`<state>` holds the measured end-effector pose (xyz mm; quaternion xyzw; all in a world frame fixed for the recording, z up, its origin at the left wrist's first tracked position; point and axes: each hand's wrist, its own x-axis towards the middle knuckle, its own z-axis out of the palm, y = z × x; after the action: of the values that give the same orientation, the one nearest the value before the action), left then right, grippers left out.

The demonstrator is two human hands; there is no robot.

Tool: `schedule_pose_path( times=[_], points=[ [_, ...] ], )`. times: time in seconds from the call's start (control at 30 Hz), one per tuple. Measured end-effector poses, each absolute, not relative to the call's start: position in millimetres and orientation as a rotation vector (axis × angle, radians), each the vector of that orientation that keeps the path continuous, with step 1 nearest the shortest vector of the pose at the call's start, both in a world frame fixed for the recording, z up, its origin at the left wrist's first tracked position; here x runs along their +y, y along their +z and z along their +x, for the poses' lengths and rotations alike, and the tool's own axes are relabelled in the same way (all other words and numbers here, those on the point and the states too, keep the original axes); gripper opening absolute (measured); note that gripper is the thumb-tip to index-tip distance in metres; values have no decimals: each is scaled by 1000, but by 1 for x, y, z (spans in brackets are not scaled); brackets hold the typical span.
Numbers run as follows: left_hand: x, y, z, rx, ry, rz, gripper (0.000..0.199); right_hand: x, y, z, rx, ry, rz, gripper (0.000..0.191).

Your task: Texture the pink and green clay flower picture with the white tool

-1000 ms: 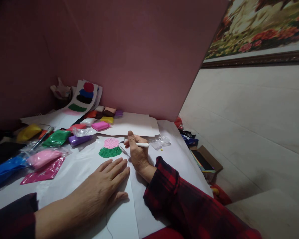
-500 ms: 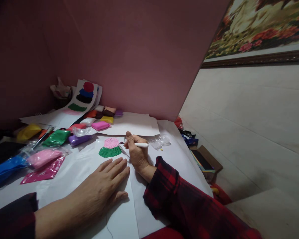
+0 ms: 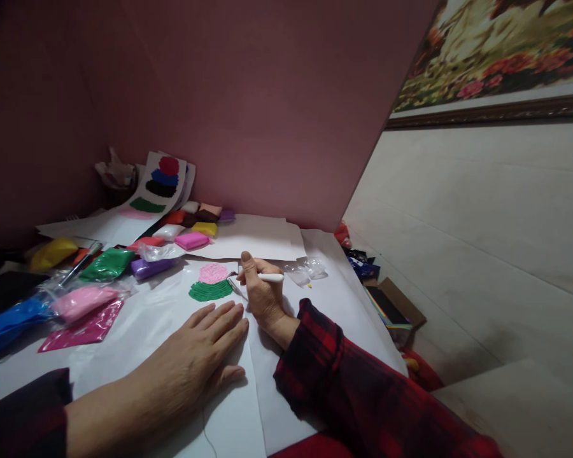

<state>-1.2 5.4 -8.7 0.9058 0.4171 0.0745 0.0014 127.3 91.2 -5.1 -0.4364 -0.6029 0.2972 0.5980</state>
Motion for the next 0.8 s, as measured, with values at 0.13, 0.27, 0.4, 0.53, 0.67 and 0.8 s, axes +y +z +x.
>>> schedule_pose_path(
  times=[0.13, 0.27, 0.4, 0.53, 0.67, 0.8],
  points=[
    [5, -10, -1, 1306, 261, 2847, 57, 92, -7, 128, -1410, 705, -1017, 59],
    [5, -9, -1, 1296, 264, 2869, 57, 92, -8, 127, -1393, 691, -1039, 59],
    [5, -7, -1, 1299, 258, 2877, 57, 92, -6, 128, -1377, 640, -1033, 60],
    [5, -6, 0, 1307, 215, 2865, 58, 92, -6, 128, -1381, 622, -1029, 61],
    [5, -7, 0, 1320, 234, 2860, 57, 91, -6, 128, -1388, 634, -1034, 61],
    [4, -7, -2, 1307, 263, 2874, 54, 91, -6, 127, -1381, 655, -1049, 61]
  ],
)
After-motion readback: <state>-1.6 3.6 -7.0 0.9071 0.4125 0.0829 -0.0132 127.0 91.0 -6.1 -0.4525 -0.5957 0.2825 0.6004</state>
